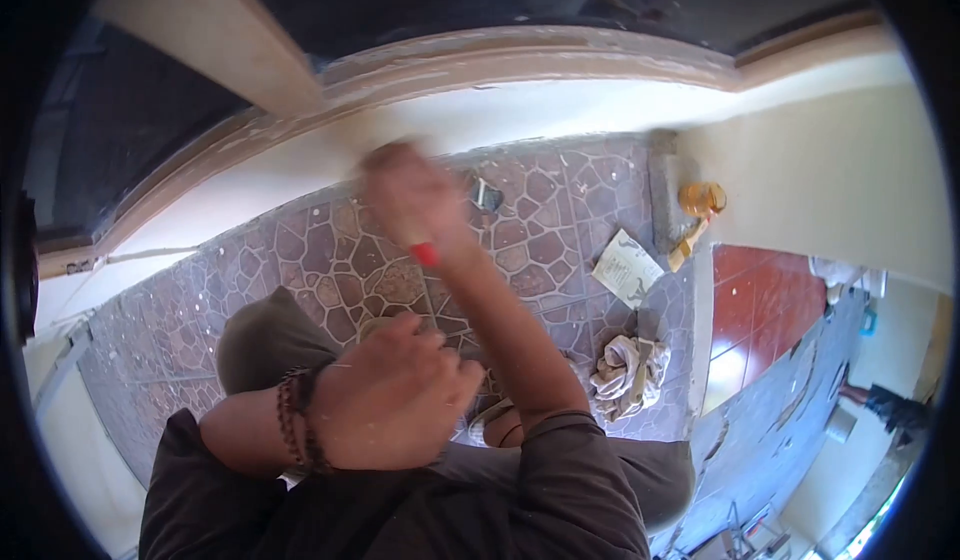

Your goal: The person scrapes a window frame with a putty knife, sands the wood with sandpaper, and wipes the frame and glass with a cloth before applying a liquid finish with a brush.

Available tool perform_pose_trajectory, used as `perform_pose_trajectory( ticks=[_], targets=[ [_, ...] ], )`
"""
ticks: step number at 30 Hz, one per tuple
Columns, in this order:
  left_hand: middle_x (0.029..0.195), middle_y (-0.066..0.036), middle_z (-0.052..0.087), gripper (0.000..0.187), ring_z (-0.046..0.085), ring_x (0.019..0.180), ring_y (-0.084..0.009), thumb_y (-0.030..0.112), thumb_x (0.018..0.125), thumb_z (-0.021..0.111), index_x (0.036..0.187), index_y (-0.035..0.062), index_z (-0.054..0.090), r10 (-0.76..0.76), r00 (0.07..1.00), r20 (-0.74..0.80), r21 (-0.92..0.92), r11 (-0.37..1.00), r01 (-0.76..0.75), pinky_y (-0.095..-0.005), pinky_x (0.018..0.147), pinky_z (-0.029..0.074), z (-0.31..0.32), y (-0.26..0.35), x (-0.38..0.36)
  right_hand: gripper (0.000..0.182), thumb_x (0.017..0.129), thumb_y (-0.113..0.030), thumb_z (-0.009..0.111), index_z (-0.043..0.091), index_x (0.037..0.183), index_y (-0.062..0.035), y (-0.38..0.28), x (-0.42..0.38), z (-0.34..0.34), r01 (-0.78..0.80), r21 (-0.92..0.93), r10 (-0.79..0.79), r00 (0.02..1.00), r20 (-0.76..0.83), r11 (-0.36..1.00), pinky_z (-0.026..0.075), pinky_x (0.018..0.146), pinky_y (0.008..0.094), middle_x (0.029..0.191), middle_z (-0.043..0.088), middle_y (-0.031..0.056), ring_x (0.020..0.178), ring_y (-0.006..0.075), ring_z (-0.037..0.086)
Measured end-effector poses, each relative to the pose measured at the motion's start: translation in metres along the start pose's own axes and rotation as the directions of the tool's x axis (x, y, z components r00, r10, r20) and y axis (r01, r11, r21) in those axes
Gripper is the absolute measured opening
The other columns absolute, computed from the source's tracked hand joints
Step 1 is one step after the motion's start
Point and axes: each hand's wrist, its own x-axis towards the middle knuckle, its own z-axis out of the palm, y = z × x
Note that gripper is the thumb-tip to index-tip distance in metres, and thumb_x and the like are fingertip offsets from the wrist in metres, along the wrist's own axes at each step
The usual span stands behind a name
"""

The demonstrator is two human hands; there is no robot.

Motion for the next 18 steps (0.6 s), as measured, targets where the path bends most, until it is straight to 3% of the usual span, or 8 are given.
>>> perform_pose_trajectory(
  ticks=[5,6,8,10,11,12,16,18],
  targets=[
    [0.081,-0.010,0.064,0.023,0.064,0.084,-0.0264,0.023,0.081,0.064,0.091,0.0037,0.058,-0.104,0.994,0.046,-0.017,0.994,0.104,-0.0391,0.080,0.044,-0.010,-0.006,-0.001,0.013,0.094,-0.005,0.056,0.063,0.100,0.0036,-0.064,0.076,-0.053,-0.116,-0.839,-0.249,0.926,-0.285,0.531,0.052,0.065,0.0294,0.100,0.068,0.0116,0.078,0.0199,0.065],
    [0.084,-0.010,0.064,0.025,0.064,0.087,-0.0278,0.022,0.081,0.066,0.094,0.0028,0.057,-0.155,0.988,-0.014,-0.032,0.987,0.154,-0.0405,0.081,0.045,-0.011,-0.005,-0.001,0.010,0.093,-0.006,0.057,0.064,0.094,0.0016,-0.064,0.094,-0.074,-0.034,-0.667,-0.444,0.721,-0.533,0.745,0.052,0.064,0.0288,0.091,0.069,0.0099,0.069,0.0166,0.064],
    [0.082,-0.011,0.064,0.024,0.064,0.084,-0.0294,0.020,0.081,0.067,0.094,0.0025,0.057,-0.142,0.980,-0.140,-0.072,0.989,0.133,-0.0408,0.078,0.046,-0.006,-0.010,0.005,0.014,0.096,-0.011,0.055,0.065,0.095,-0.0007,-0.054,0.097,-0.111,0.113,-0.949,-0.543,0.837,-0.069,0.295,0.052,0.063,0.0290,0.085,0.067,0.0076,0.064,0.0143,0.061],
    [0.081,-0.011,0.065,0.023,0.064,0.082,-0.0310,0.017,0.081,0.067,0.094,0.0021,0.057,-0.098,0.962,-0.254,-0.094,0.993,0.076,-0.0412,0.075,0.048,-0.002,-0.019,0.014,0.014,0.091,-0.012,0.059,0.062,0.101,-0.0040,-0.019,0.038,-0.080,0.072,-0.918,-0.155,0.988,0.011,0.391,0.052,0.065,0.0383,0.084,0.061,0.0098,0.074,0.0244,0.063],
    [0.075,-0.010,0.063,0.017,0.063,0.072,-0.0274,0.015,0.083,0.068,0.088,0.0021,0.058,-0.140,0.950,-0.277,-0.148,0.984,0.102,-0.0383,0.066,0.047,0.000,-0.025,0.019,0.012,0.091,-0.008,0.058,0.063,0.101,-0.0026,-0.048,0.049,-0.040,0.371,-0.763,-0.067,0.915,0.398,0.529,0.052,0.068,0.0388,0.089,0.063,0.0131,0.078,0.0276,0.063],
    [0.070,-0.010,0.062,0.015,0.061,0.062,-0.0238,0.013,0.084,0.068,0.082,0.0021,0.059,-0.180,0.937,-0.301,-0.200,0.972,0.123,-0.0354,0.058,0.047,-0.002,-0.028,0.029,0.012,0.091,-0.008,0.058,0.063,0.101,-0.0026,-0.056,0.069,-0.049,0.381,-0.779,-0.093,0.917,0.389,0.499,0.052,0.068,0.0388,0.089,0.063,0.0131,0.078,0.0276,0.063],
    [0.058,-0.005,0.054,0.028,0.046,0.047,-0.0122,0.012,0.086,0.070,0.065,0.0020,0.053,-0.319,0.789,-0.525,-0.516,0.857,0.003,-0.0276,0.046,0.035,-0.024,-0.016,0.051,0.016,0.089,-0.008,0.067,0.063,0.100,0.0039,-0.066,0.115,-0.088,0.098,-0.317,-0.205,0.923,-0.326,0.944,0.055,0.075,0.0352,0.089,0.069,0.0129,0.085,0.0197,0.066],
    [0.051,-0.001,0.043,0.032,0.029,0.042,-0.0099,0.010,0.082,0.075,0.063,0.0050,0.050,-0.358,0.720,-0.595,-0.571,0.818,-0.065,-0.0237,0.042,0.022,-0.026,-0.024,0.058,0.024,0.092,-0.010,0.068,0.062,0.108,0.0063,-0.092,0.152,-0.139,-0.081,-0.625,-0.327,0.797,-0.508,0.776,0.055,0.076,0.0292,0.095,0.069,0.0133,0.082,0.0193,0.068]
  ],
)
